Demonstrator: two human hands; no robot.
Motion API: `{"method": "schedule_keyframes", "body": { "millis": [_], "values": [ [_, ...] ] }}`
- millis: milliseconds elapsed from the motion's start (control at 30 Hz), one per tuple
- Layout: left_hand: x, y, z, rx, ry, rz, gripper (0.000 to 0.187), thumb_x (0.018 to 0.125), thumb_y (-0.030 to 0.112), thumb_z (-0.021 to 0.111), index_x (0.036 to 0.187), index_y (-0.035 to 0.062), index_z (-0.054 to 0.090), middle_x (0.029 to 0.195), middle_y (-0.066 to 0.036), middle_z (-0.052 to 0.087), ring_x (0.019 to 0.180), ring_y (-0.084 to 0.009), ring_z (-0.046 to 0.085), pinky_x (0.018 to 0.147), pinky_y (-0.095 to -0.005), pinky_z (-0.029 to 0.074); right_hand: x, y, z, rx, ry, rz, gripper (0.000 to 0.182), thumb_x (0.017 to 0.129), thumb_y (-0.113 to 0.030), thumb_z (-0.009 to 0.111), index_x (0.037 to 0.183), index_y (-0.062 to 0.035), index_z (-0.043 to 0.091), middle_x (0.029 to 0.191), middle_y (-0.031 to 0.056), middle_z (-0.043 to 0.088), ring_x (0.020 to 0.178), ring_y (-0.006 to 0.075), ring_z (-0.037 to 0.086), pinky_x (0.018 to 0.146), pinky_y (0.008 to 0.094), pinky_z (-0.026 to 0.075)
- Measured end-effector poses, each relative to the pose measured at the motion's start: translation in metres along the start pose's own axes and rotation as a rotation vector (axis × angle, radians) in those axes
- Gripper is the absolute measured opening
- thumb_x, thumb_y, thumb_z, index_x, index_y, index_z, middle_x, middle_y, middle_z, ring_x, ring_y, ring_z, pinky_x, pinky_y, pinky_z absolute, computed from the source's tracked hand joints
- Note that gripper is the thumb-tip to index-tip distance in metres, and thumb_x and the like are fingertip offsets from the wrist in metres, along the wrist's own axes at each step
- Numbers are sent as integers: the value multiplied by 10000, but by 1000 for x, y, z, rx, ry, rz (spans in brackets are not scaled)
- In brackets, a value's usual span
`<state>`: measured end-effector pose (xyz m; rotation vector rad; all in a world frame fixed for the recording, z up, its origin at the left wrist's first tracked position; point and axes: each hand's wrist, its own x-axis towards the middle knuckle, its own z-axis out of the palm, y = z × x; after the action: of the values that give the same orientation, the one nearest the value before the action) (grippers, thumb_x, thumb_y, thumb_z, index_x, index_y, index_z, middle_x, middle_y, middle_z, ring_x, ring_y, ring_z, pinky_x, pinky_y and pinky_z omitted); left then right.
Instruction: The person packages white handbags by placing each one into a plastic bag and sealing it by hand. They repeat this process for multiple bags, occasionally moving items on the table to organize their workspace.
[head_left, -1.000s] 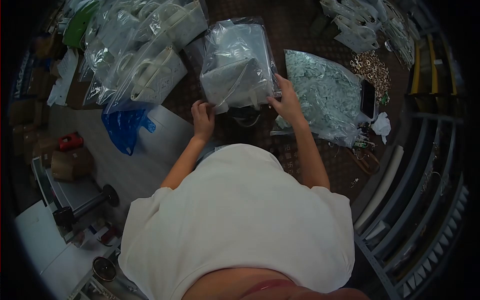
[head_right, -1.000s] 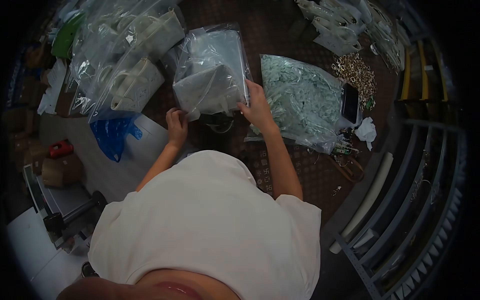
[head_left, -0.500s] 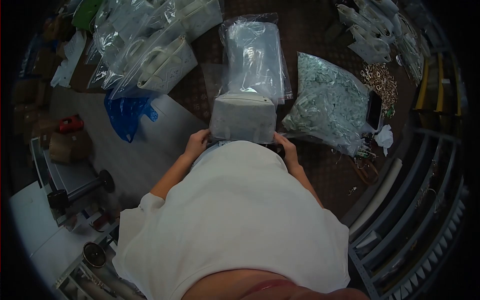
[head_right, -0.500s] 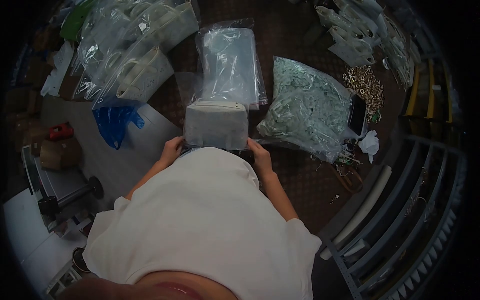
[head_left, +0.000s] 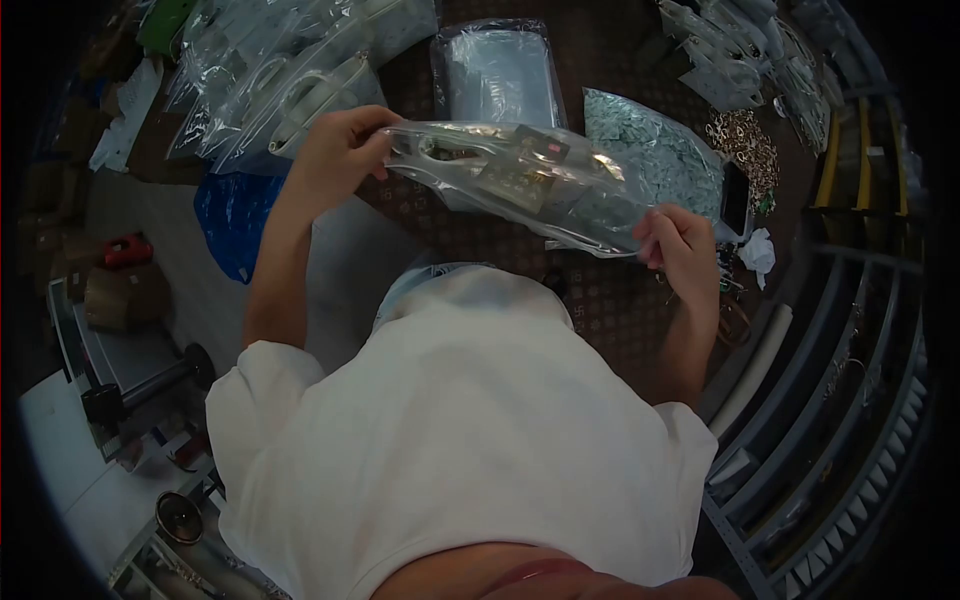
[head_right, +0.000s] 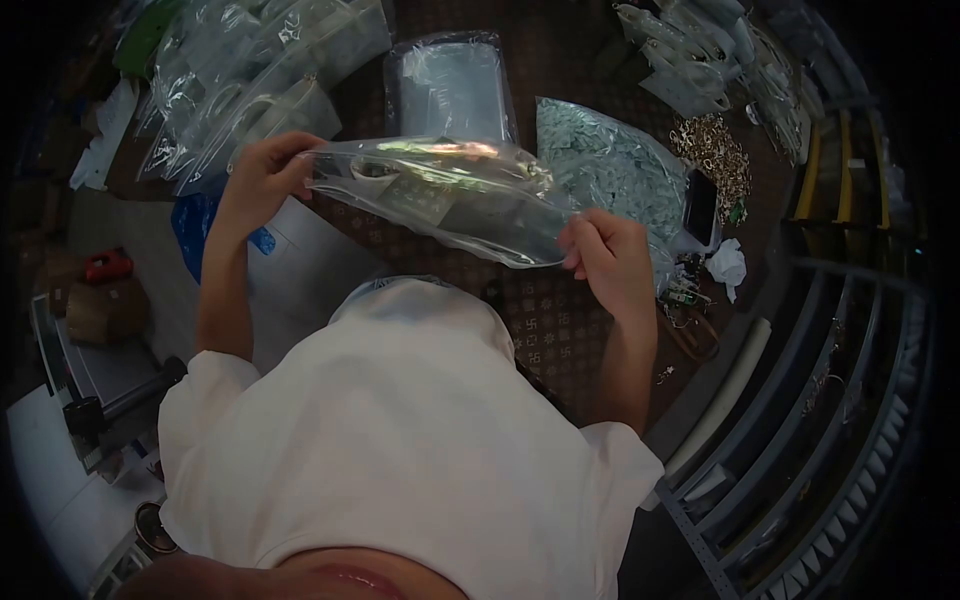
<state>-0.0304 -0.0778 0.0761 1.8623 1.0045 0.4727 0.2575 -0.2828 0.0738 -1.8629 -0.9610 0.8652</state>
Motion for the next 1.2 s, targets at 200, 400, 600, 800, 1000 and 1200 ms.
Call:
{"method": "schedule_keyframes", "body": {
  "millis": [200,400,600,800,1000,1200],
  "values": [
    [-16,-25,10,55,-181,-102,212,829,51,473,969,-36,606,721,-43,593,604,-71,546,551,-186,453,-14,26,6,-132,-199,148,205,806,-141,531,693,13,603,539,50,553,482,128,541,444,250,413],
    [-36,-46,47,-161,-265,-248,228,798,73,527,976,-55,588,755,-90,616,658,-117,593,609,-240,494,-23,-6,38,-444,93,-440,174,730,10,585,900,-18,611,847,135,617,647,299,588,581,353,469],
    [-48,-32,45,59,-123,-135,279,743,46,597,1003,-52,574,768,-98,615,663,-130,587,615,-258,479,6,6,98,-367,-566,-690,350,724,48,595,1064,-36,572,1059,166,565,879,295,584,716,346,486],
    [-69,-36,27,88,80,-154,249,717,38,624,954,-34,600,774,-138,617,656,-187,593,606,-281,473,11,-12,82,-390,-150,-768,348,640,-23,691,957,-6,549,948,128,540,853,315,541,734,365,454],
    [-79,-24,40,349,58,-264,193,731,135,611,873,5,620,752,-170,630,688,-298,615,641,-350,494,-9,38,31,-738,-144,-351,121,711,-75,641,788,-3,580,698,135,559,648,314,564,577,365,437],
    [-73,-13,17,51,-75,-275,201,691,112,599,863,20,646,761,-155,641,706,-284,627,659,-339,497,-24,43,13,-545,-47,-193,110,730,-105,644,740,2,616,586,165,540,537,285,561,510,355,417]
  ]
}}
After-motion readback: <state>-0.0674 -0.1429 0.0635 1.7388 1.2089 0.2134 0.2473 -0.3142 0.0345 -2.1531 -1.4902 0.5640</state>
